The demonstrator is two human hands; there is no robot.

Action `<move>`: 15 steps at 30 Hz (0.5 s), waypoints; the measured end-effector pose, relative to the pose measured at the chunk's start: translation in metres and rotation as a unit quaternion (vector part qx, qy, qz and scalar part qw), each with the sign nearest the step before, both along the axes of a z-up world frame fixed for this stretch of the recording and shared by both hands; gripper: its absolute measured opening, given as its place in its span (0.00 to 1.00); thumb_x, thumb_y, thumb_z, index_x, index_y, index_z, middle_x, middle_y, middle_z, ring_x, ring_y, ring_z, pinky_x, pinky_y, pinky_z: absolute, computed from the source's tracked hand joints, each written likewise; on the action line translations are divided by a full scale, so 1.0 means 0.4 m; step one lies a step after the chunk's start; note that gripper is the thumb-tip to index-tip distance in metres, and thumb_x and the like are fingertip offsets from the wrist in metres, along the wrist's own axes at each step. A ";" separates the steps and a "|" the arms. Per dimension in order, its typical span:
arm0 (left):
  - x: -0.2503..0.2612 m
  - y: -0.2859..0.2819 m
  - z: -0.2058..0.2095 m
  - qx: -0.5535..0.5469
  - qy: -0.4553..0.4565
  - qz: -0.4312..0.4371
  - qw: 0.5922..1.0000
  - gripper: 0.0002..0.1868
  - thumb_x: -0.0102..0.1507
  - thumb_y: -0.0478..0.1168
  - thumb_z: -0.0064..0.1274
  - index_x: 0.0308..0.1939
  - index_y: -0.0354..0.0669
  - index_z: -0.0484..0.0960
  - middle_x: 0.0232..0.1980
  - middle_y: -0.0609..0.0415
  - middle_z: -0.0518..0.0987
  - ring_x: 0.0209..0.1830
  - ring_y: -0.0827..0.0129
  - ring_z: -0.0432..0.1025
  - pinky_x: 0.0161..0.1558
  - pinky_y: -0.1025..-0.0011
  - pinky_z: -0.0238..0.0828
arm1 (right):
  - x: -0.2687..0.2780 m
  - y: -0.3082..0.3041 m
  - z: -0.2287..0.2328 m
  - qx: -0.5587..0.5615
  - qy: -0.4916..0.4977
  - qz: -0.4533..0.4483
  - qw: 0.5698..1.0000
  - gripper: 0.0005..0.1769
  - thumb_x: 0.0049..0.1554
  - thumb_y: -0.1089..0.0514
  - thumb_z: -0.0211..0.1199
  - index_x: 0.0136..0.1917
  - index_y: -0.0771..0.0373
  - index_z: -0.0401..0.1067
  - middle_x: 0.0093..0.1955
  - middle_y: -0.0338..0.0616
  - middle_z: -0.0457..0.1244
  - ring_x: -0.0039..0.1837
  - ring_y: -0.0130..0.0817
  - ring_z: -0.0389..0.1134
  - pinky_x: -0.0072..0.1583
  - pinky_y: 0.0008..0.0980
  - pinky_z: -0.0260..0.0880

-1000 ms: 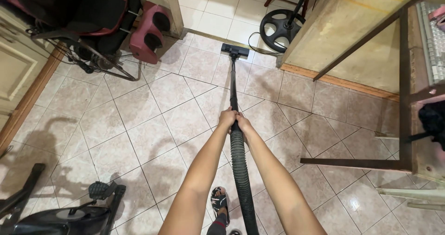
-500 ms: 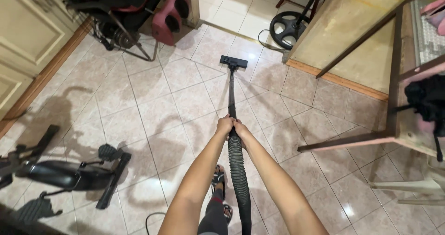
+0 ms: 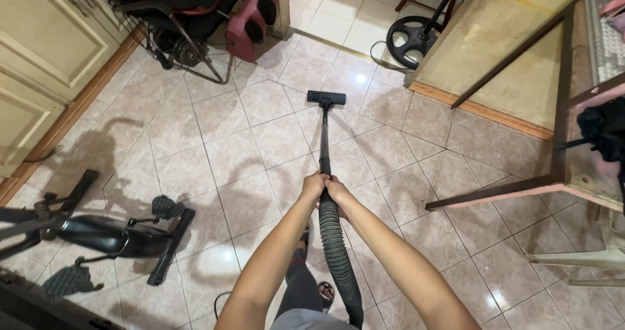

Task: The person vacuums the tiled floor using a vacuum cleaner, moving chairs aside to vacuum under desks and across the room.

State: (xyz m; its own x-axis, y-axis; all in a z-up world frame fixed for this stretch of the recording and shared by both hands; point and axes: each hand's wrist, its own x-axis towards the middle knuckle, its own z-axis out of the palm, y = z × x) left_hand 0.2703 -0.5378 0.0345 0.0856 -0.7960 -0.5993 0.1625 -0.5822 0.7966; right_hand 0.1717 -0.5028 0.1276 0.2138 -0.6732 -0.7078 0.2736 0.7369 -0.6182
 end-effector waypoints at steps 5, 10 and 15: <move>0.013 -0.187 0.057 0.018 -0.039 -0.031 0.999 0.31 0.59 0.43 0.54 0.68 0.42 0.76 0.44 0.41 0.84 0.38 0.59 0.75 0.40 0.62 0.72 | 0.016 -0.195 -0.041 -0.014 0.017 -0.011 1.000 0.15 0.66 0.55 0.42 0.65 0.57 0.55 0.42 0.54 0.61 0.32 0.41 0.65 0.30 0.42 0.71; 0.075 -0.424 0.128 0.054 -0.089 -0.073 0.992 0.33 0.58 0.45 0.53 0.69 0.48 0.74 0.46 0.40 0.83 0.38 0.55 0.76 0.37 0.55 0.73 | 0.074 -0.430 -0.045 -0.014 0.003 -0.036 0.999 0.16 0.66 0.53 0.41 0.66 0.54 0.54 0.42 0.54 0.61 0.33 0.42 0.65 0.31 0.41 0.71; 0.120 -0.639 0.156 0.061 -0.124 -0.097 0.986 0.36 0.56 0.45 0.55 0.70 0.52 0.73 0.51 0.40 0.83 0.44 0.53 0.79 0.45 0.57 0.76 | 0.127 -0.635 -0.078 -0.010 -0.020 -0.090 0.996 0.16 0.66 0.54 0.41 0.66 0.55 0.54 0.42 0.53 0.61 0.33 0.41 0.65 0.31 0.41 0.71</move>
